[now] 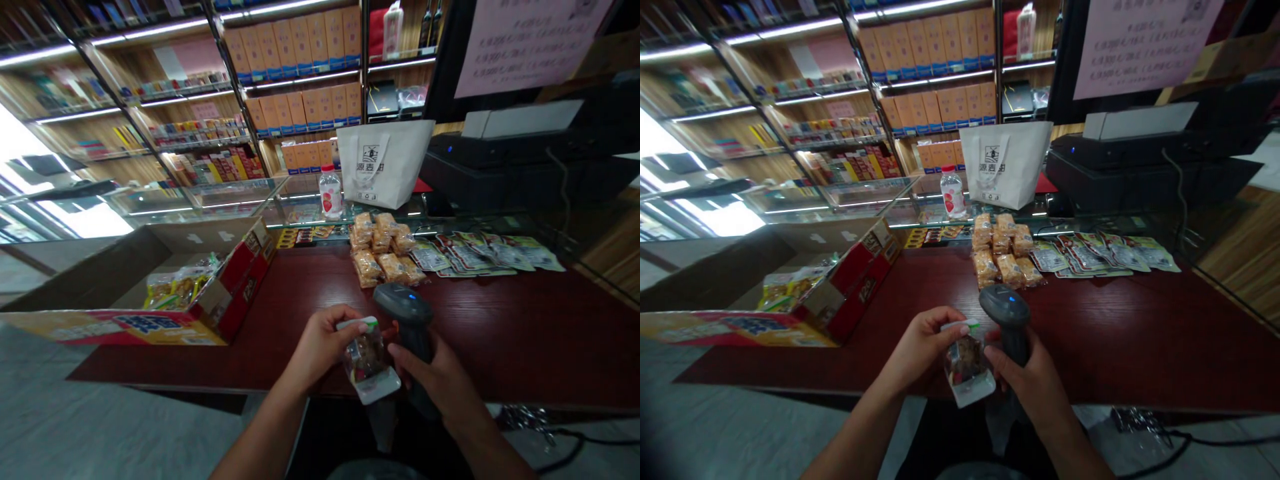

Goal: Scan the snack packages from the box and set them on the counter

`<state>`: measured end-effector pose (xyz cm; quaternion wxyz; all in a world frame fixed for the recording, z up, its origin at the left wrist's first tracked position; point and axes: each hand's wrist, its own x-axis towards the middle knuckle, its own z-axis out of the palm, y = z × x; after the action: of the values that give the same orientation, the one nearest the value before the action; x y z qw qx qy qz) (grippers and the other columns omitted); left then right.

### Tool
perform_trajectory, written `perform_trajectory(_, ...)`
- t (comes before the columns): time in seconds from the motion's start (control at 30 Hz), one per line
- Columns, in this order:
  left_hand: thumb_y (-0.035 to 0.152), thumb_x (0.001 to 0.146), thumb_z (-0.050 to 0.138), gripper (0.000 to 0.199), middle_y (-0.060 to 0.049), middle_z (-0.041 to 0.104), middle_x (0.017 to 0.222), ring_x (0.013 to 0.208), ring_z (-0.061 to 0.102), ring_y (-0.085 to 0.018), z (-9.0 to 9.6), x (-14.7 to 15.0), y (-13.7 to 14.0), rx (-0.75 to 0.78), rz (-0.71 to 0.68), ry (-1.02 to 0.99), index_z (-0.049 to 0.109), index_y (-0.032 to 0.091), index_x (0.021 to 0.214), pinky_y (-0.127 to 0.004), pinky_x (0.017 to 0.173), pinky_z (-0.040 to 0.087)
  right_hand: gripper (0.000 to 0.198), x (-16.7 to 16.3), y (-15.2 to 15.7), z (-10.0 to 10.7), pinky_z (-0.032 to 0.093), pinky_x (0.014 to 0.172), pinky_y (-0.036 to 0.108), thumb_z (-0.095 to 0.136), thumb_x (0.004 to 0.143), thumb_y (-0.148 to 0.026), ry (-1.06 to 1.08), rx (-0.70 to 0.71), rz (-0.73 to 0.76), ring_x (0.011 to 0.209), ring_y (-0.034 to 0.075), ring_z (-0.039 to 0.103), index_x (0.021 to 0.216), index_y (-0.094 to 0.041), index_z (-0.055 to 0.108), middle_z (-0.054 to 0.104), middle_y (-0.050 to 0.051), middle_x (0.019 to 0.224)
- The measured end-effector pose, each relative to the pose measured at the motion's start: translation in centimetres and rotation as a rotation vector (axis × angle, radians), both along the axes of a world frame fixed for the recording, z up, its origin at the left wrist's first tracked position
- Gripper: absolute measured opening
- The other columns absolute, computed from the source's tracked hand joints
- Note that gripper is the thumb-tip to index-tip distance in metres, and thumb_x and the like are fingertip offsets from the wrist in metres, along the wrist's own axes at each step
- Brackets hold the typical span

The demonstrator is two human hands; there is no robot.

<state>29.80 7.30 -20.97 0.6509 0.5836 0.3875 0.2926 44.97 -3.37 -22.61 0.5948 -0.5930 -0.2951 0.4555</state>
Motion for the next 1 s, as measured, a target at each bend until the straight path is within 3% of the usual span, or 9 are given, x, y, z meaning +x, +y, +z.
perform_trajectory(0.1, 0.034, 0.066, 0.083, 0.031, 0.0, 0.064, 0.069, 0.058, 0.055, -0.009, 0.5, 1.5, -1.5, -0.052, -0.019, -0.063, 0.065, 0.014, 0.081, -0.017, 0.054, 0.041, 0.048, -0.3, -0.2, 0.0, 0.05, 0.06, 0.027, 0.085, 0.063, -0.037, -0.007, -0.016, -0.051, 0.069, 0.02, 0.064, 0.102, -0.015, 0.068, 0.074, 0.004, 0.083)
perform_trajectory(0.2, 0.035, 0.065, 0.085, 0.045, 0.001, 0.065, 0.07, 0.059, 0.058, -0.009, 0.3, 2.2, -2.5, -0.18, 0.074, -0.216, 0.06, 0.016, 0.098, -0.018, 0.056, 0.045, 0.056, -0.2, -0.7, -0.2, 0.045, 0.05, 0.025, 0.085, 0.064, -0.041, 0.119, -0.032, -0.053, 0.053, 0.016, 0.056, 0.11, -0.014, 0.065, 0.067, -0.001, 0.064)
perform_trajectory(0.3, 0.036, 0.066, 0.086, 0.06, -0.003, 0.069, 0.088, 0.068, 0.064, -0.011, -0.1, 1.9, -3.5, -0.323, 0.13, -0.376, 0.055, 0.019, 0.114, -0.02, 0.061, 0.05, 0.069, 0.2, -1.0, -0.7, 0.045, 0.048, 0.022, 0.087, 0.064, -0.044, 0.262, 0.014, -0.146, 0.049, 0.013, 0.052, 0.12, -0.014, 0.059, 0.062, -0.005, 0.058)
perform_trajectory(0.47, 0.035, 0.067, 0.086, 0.051, -0.012, 0.07, 0.104, 0.089, 0.068, -0.019, -1.1, 1.6, -6.0, -0.445, -0.05, -0.415, 0.063, 0.014, 0.108, -0.028, 0.078, 0.056, 0.073, 0.8, -0.7, -1.4, 0.047, 0.05, 0.021, 0.089, 0.064, -0.042, 0.362, 0.144, -0.347, 0.049, 0.012, 0.052, 0.122, -0.017, 0.054, 0.059, -0.007, 0.056)
perform_trajectory(0.53, 0.032, 0.072, 0.082, 0.041, -0.013, 0.071, 0.102, 0.09, 0.069, -0.019, -1.3, 2.0, -6.9, -0.429, -0.067, -0.39, 0.065, 0.011, 0.104, -0.027, 0.081, 0.055, 0.068, 0.7, -0.7, -1.4, 0.049, 0.053, 0.022, 0.089, 0.065, -0.042, 0.373, 0.182, -0.381, 0.051, 0.012, 0.054, 0.118, -0.018, 0.055, 0.06, -0.007, 0.058)
perform_trajectory(0.6, 0.033, 0.075, 0.079, 0.038, -0.012, 0.072, 0.101, 0.088, 0.069, -0.019, -1.4, 2.6, -7.2, -0.415, 0.019, -0.408, 0.065, 0.012, 0.104, -0.028, 0.081, 0.056, 0.062, 0.6, -0.8, -1.6, 0.049, 0.054, 0.022, 0.088, 0.066, -0.043, 0.353, 0.184, -0.364, 0.053, 0.013, 0.055, 0.113, -0.018, 0.056, 0.061, -0.006, 0.06)
perform_trajectory(0.7, 0.038, 0.073, 0.08, 0.041, -0.009, 0.073, 0.094, 0.074, 0.07, -0.018, -1.4, 2.9, -6.3, -0.383, 0.155, -0.391, 0.063, 0.015, 0.102, -0.028, 0.066, 0.059, 0.054, 0.4, -1.3, -2.0, 0.048, 0.054, 0.023, 0.086, 0.067, -0.047, 0.238, 0.118, -0.321, 0.054, 0.014, 0.055, 0.101, -0.018, 0.058, 0.061, -0.005, 0.058)
perform_trajectory(0.83, 0.04, 0.067, 0.083, 0.038, -0.004, 0.071, 0.079, 0.056, 0.064, -0.013, -1.2, 2.3, -3.9, -0.15, 0.289, -0.288, 0.065, 0.013, 0.088, -0.021, 0.048, 0.052, 0.047, 0.5, -2.4, -2.1, 0.045, 0.055, 0.023, 0.082, 0.071, -0.051, 0.123, 0.086, -0.287, 0.054, 0.014, 0.053, 0.096, -0.018, 0.06, 0.059, -0.005, 0.058)
perform_trajectory(1.0, 0.035, 0.068, 0.081, 0.029, -0.003, 0.072, 0.074, 0.063, 0.067, -0.014, -1.1, 1.3, -1.3, 0.068, 0.392, -0.204, 0.07, 0.013, 0.084, -0.021, 0.057, 0.055, 0.048, 1.1, -4.7, -1.2, 0.043, 0.051, 0.023, 0.07, 0.078, -0.063, 0.02, 0.05, -0.12, 0.049, 0.013, 0.049, 0.091, -0.017, 0.063, 0.058, -0.003, 0.055)
